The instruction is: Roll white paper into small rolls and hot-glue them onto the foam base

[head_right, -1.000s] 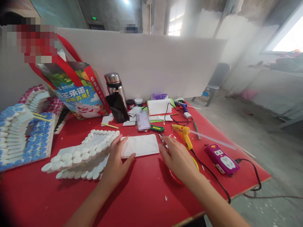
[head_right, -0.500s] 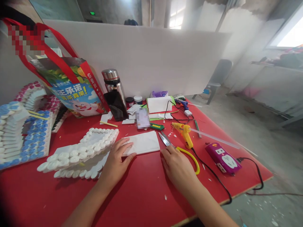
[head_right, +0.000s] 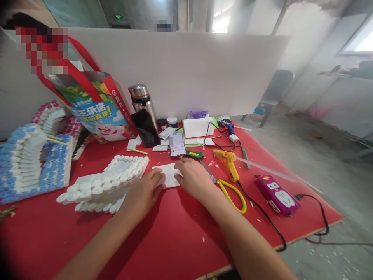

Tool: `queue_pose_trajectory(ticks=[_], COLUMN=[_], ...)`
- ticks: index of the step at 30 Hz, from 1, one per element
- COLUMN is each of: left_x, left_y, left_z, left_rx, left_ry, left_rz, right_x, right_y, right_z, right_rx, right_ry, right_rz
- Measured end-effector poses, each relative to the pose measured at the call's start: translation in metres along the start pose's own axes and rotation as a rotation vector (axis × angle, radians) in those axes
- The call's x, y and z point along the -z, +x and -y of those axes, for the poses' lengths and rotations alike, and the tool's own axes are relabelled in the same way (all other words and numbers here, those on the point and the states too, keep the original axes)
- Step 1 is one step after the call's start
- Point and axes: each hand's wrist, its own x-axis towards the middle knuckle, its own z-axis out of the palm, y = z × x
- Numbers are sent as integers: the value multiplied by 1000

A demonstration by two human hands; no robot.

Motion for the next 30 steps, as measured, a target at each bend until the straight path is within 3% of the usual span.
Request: queue_pose_trajectory(ticks=[3,7,9,12,16,18,23,27,30], left_x=[7,7,8,7,-3,-9,-15,-15,-16], left_y=[5,3,-3,-11,-14,-13,-10,-12,-13], left_z=[-1,11,17,19,7,-1,-5,2,2], left_rx=[-26,30,96,119,-49,-135,-121,-107,-142], left_ry=[25,-47,-67,-163,-229,-263,-324,-331,-333], left_rz=[-53,-374,-458,-366,-109,-38,2,-37,-49], right_x=[-16,-21,-21,-24,-32,-36,-40,-33,-26], right_y=[-1,-1,1,4,8,10,14,11,8], right_z=[-13,-18,-18,-16,-15,-15,-19,-22,-24], right_rx=[96,158,184,217,211,206,188,135,11], right_ry=[79,30,5,-53,-141,-158,-28,280,553], right_rz=[27,49,45,20,-12,-38,-161,-379,-460])
